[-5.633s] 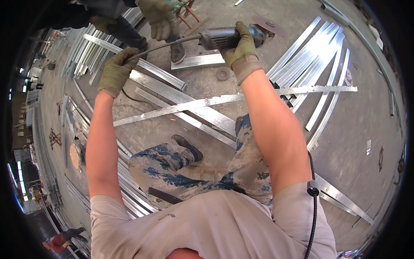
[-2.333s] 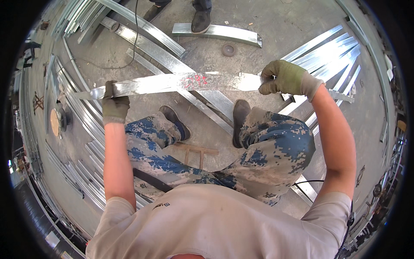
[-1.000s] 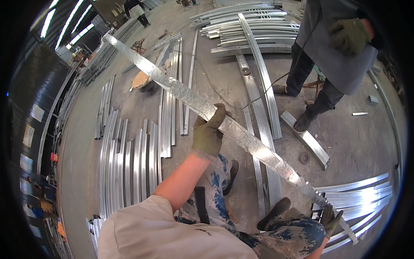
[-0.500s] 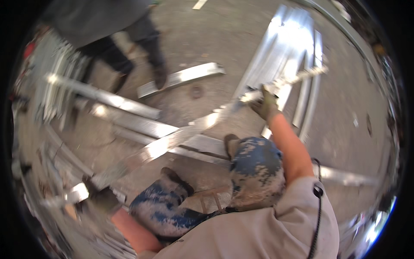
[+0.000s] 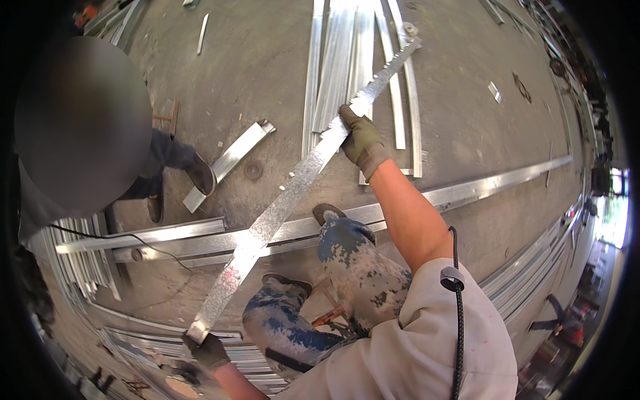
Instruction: The person uses pliers to bend and break a long metal strip, then uses an angle grinder to cut and smooth the edges of the metal pieces. The person handles the metal strips and tools throughout the process.
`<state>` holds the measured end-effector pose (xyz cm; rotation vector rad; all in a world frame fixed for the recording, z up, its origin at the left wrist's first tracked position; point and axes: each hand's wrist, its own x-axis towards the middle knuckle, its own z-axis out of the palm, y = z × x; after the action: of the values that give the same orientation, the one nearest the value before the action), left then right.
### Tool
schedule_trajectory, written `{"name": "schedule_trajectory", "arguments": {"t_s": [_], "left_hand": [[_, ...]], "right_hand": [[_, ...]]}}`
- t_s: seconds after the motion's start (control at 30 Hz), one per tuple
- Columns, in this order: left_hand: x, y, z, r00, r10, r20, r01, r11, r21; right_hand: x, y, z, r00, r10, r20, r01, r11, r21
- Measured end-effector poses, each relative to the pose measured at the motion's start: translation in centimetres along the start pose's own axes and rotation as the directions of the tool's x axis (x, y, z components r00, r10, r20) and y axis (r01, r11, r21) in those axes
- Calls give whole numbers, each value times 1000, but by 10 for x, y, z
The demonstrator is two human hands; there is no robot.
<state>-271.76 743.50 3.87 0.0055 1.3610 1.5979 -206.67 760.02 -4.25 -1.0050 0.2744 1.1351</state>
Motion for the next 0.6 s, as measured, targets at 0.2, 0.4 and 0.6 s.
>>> {"name": "schedule_trajectory", "arguments": {"t_s": [0.2,0.4,0.6], "left_hand": [[-35,43,3,971,-225,-78,226,974,-5],[-18,103,-42,922,-374,-95,379,924,41],[60,106,-59,864,-449,-229,470,882,41]], "right_hand": [[-78,-66,71,994,-70,84,67,997,34],[-177,-89,129,985,-171,-4,171,983,69],[-262,-112,151,940,-342,-5,340,935,-97]]}}
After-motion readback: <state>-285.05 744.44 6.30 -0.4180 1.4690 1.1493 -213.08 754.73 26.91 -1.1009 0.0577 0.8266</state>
